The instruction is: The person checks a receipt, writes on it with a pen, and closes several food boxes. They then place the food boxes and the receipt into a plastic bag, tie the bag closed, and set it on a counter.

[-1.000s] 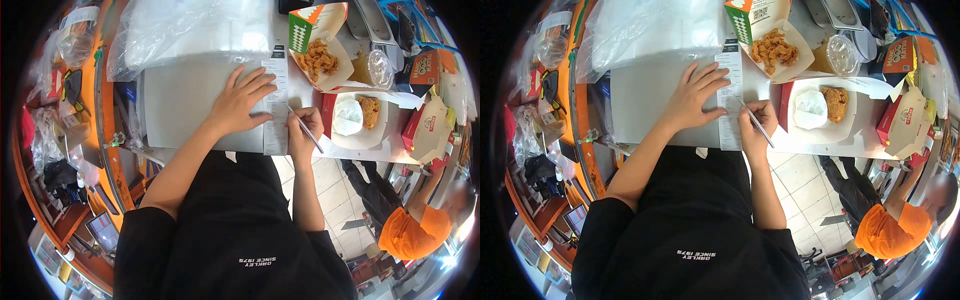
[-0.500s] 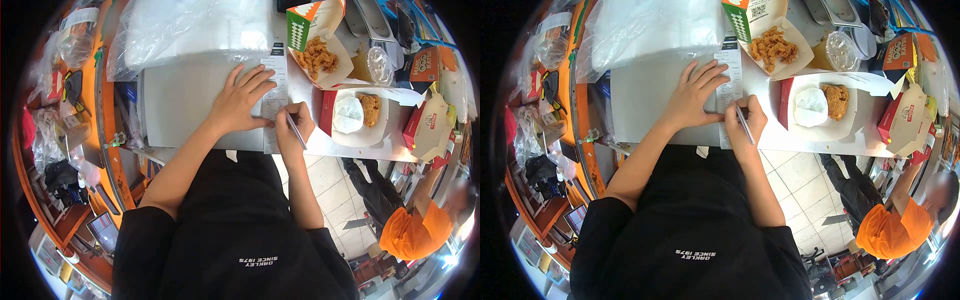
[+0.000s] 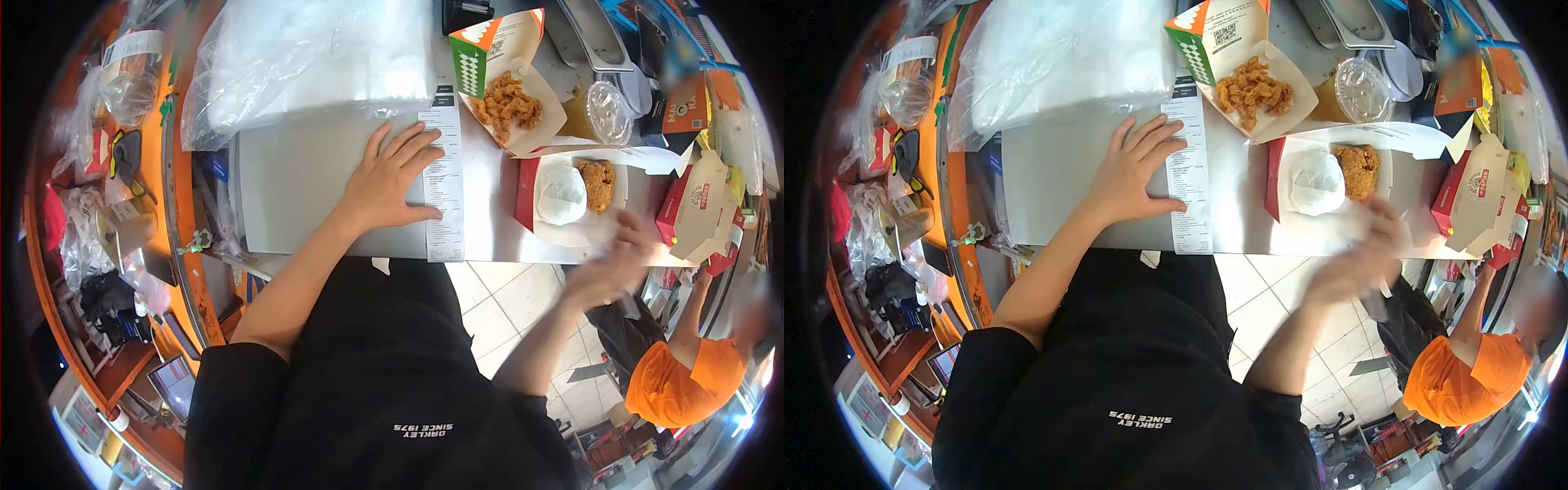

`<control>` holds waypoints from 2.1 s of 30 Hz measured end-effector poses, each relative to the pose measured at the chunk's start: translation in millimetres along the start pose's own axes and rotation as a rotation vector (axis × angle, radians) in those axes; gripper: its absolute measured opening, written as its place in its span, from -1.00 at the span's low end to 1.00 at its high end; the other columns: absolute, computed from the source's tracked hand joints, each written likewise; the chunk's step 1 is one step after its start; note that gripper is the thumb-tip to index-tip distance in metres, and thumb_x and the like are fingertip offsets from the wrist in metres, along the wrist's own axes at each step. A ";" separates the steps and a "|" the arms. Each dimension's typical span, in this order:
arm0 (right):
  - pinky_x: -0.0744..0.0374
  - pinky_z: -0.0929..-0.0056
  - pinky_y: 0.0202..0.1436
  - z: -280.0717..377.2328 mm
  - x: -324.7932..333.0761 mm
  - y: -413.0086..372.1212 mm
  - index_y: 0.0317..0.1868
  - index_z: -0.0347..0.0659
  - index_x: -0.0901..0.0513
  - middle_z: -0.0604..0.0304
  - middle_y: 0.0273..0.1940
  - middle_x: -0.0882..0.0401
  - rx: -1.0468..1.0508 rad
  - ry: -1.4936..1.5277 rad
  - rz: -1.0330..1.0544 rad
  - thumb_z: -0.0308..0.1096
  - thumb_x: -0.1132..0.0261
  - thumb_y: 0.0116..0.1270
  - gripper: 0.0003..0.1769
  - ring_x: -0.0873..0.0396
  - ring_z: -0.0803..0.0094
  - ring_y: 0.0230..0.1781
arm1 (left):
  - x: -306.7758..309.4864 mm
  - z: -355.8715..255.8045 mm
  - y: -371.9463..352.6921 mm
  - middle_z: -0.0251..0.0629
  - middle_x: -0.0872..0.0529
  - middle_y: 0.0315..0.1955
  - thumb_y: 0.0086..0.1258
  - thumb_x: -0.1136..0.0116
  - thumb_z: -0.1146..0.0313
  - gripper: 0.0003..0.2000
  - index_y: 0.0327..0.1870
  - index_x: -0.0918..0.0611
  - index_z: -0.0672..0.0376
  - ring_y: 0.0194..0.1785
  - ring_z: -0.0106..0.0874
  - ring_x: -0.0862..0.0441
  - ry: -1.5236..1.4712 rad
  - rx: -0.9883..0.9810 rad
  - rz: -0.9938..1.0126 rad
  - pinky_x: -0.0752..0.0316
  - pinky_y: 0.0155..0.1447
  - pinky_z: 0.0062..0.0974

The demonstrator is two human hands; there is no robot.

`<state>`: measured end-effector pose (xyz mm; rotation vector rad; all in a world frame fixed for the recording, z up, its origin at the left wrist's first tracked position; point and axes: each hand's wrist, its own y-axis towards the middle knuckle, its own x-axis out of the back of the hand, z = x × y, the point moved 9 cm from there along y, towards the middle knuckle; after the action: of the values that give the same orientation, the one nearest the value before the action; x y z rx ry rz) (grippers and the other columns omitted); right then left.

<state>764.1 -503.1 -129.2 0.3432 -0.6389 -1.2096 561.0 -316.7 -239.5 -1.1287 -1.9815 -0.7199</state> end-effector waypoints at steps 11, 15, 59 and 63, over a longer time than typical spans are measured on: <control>-0.48 0.12 0.06 -229.7 178.9 139.4 0.04 -0.37 -0.56 -0.15 -0.08 -0.62 -0.082 -0.871 0.011 -0.44 -0.20 0.14 -0.58 -0.58 -0.01 -0.07 | -0.9 -2.5 3.9 -0.22 -0.39 0.29 -0.19 -0.48 -0.02 -0.24 0.11 -0.49 0.10 0.42 -0.18 -0.20 0.030 0.004 0.035 0.10 0.46 0.02; -0.50 0.22 0.04 -236.3 153.8 138.1 -0.09 -0.29 -0.67 -0.13 -0.13 -0.66 -0.022 -0.902 0.115 -0.28 -0.38 0.17 -0.66 -0.62 0.07 -0.10 | -4.3 -9.4 6.7 -0.25 -0.39 0.28 -0.17 -0.46 -0.06 -0.24 0.12 -0.50 0.10 0.44 -0.25 -0.18 0.065 -0.041 0.052 0.13 0.49 -0.03; -0.50 0.62 -0.48 -35.7 -132.5 -142.8 -0.34 -0.34 -0.46 0.19 -0.46 -0.54 -0.822 0.457 0.549 -0.56 -0.22 0.26 -0.92 -0.51 0.59 -0.52 | 0.2 -2.1 -0.3 -0.32 -0.36 0.31 -0.18 -0.45 -0.09 -0.21 0.16 -0.49 0.07 0.46 -0.34 -0.13 0.049 0.014 0.030 0.20 0.53 -0.09; -0.50 0.63 -0.45 -38.1 -133.5 -146.0 -0.42 -0.31 -0.41 0.21 -0.50 -0.52 -0.741 0.426 0.485 -0.59 -0.26 0.19 -0.85 -0.50 0.62 -0.51 | 1.3 -2.8 -1.1 -0.29 -0.37 0.30 -0.24 -0.50 -0.04 -0.20 0.13 -0.49 0.09 0.44 -0.26 -0.17 0.026 0.002 -0.005 0.12 0.50 -0.03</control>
<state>649.7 -429.5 -277.9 -0.1788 0.1190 -0.7920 560.6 -318.7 -237.0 -1.1085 -1.9633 -0.7310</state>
